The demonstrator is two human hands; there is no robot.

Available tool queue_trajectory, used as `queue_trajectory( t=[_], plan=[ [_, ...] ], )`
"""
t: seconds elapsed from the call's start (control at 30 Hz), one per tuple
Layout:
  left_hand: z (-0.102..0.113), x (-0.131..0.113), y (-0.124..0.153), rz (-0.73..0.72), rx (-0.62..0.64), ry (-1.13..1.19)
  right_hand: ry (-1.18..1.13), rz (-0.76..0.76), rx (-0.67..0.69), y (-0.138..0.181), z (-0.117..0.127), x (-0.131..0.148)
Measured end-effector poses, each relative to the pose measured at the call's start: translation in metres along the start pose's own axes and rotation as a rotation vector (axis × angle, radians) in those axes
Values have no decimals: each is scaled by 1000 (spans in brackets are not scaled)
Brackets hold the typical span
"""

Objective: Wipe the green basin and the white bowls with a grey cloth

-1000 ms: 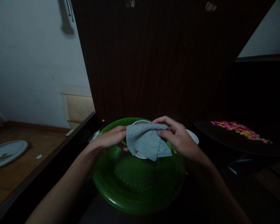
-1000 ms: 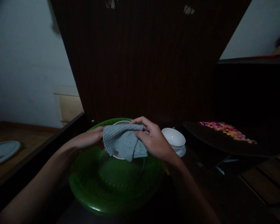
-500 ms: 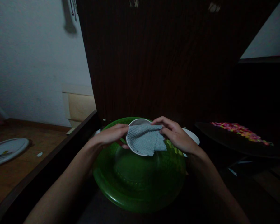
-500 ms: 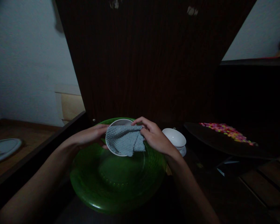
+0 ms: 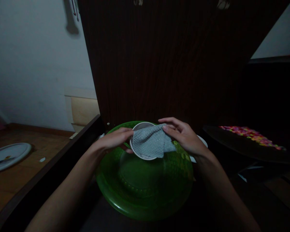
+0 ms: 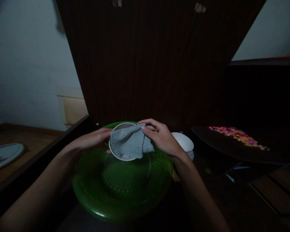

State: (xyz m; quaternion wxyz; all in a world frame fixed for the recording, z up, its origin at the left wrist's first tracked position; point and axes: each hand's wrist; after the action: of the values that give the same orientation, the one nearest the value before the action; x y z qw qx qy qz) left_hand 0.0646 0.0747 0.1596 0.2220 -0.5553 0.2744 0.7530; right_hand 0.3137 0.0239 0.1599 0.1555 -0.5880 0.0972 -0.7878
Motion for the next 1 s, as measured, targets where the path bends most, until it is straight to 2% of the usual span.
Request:
queue_trajectory(
  t=[0.17, 0.43, 0.67, 0.83, 1.0],
  plan=[
    [1, 0, -2, 25, -34, 33, -40, -53, -10, -1, 3, -4],
    [0, 1, -2, 36, -70, 54, 45, 5, 70, -2, 1, 1],
    [2, 4, -4, 46, -67, 68, 29, 15, 103, -3, 5, -4],
    [3, 3, -5, 25, -46, 44, 38, 48, 75, -4, 5, -6],
    [4, 5, -5, 33, -75, 45, 70, 94, 15, -4, 5, -6]
  ],
)
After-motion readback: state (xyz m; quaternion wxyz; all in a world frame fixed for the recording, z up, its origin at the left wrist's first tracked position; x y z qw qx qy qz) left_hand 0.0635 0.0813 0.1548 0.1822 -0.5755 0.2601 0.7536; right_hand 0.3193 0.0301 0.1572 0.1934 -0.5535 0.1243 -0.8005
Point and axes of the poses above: each hand's wrist, its own y-axis away from the middle knuckle, its own z-axis out of the back of the hand, x = y × z, and after that the axes turned 1 degree about z, right-handed
